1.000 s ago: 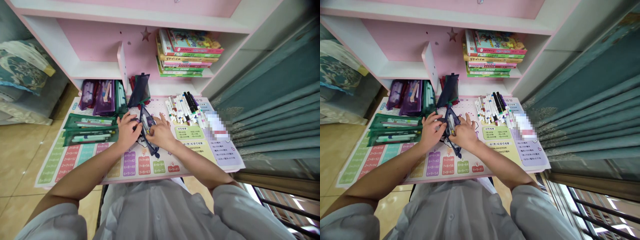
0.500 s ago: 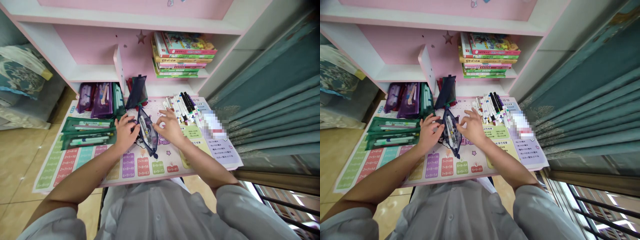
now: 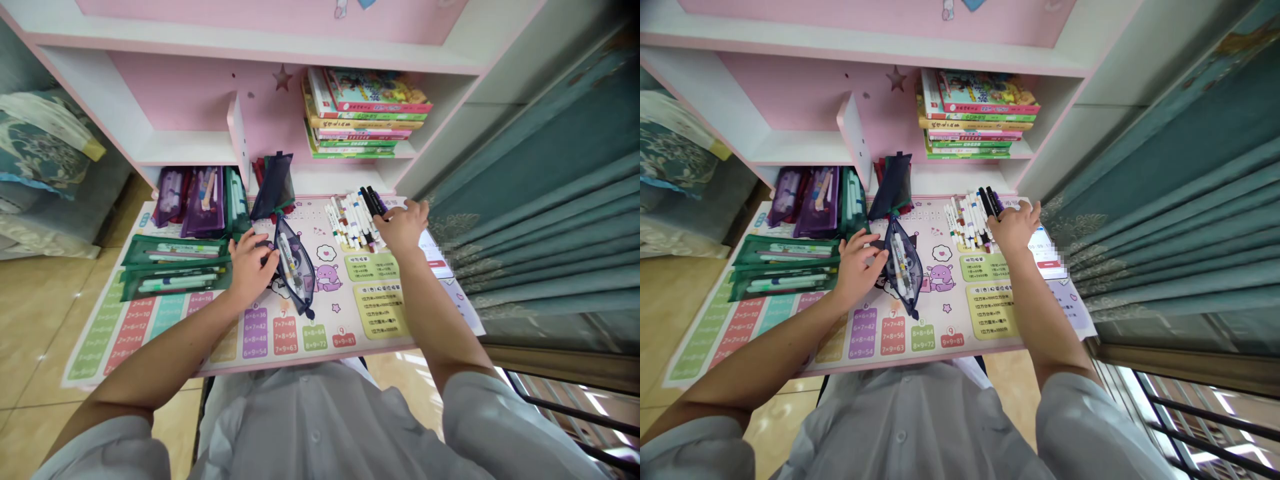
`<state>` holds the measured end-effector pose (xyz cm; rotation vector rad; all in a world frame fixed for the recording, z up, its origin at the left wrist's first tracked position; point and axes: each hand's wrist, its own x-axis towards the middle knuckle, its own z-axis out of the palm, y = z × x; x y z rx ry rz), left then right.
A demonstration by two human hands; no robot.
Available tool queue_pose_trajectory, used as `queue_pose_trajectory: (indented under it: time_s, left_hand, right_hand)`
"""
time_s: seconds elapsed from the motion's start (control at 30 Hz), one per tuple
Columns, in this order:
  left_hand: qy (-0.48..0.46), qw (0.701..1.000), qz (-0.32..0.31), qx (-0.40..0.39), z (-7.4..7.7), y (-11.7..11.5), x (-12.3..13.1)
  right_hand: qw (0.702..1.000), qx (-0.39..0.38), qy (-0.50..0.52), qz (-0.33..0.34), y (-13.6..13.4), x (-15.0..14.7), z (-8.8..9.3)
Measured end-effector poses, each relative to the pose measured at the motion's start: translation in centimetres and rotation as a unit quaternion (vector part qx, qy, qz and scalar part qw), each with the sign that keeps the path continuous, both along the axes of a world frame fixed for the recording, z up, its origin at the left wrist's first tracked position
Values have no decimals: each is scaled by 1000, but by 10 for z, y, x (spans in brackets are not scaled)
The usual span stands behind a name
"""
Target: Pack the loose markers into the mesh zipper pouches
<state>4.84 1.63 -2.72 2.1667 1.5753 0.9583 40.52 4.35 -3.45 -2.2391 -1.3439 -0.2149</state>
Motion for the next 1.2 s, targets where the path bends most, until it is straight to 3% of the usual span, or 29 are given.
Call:
queue_pose_trajectory:
  time_s: [0.27, 0.63, 0.87, 1.2]
  left_hand:
    - [5, 1000, 0, 2, 1, 0, 0]
    - [12, 1000, 1, 4, 0, 0, 0]
    - [8, 1000, 1, 4, 0, 0, 0]
    - [14, 1000, 3, 13, 0, 0, 0]
  right_hand:
    - [999, -38, 4, 10, 2, 0, -3]
    - [999, 30, 4, 34, -15, -31, 19]
    - [979, 109, 50, 163, -49, -72, 33]
    - [936, 64, 101, 330, -101, -138, 43]
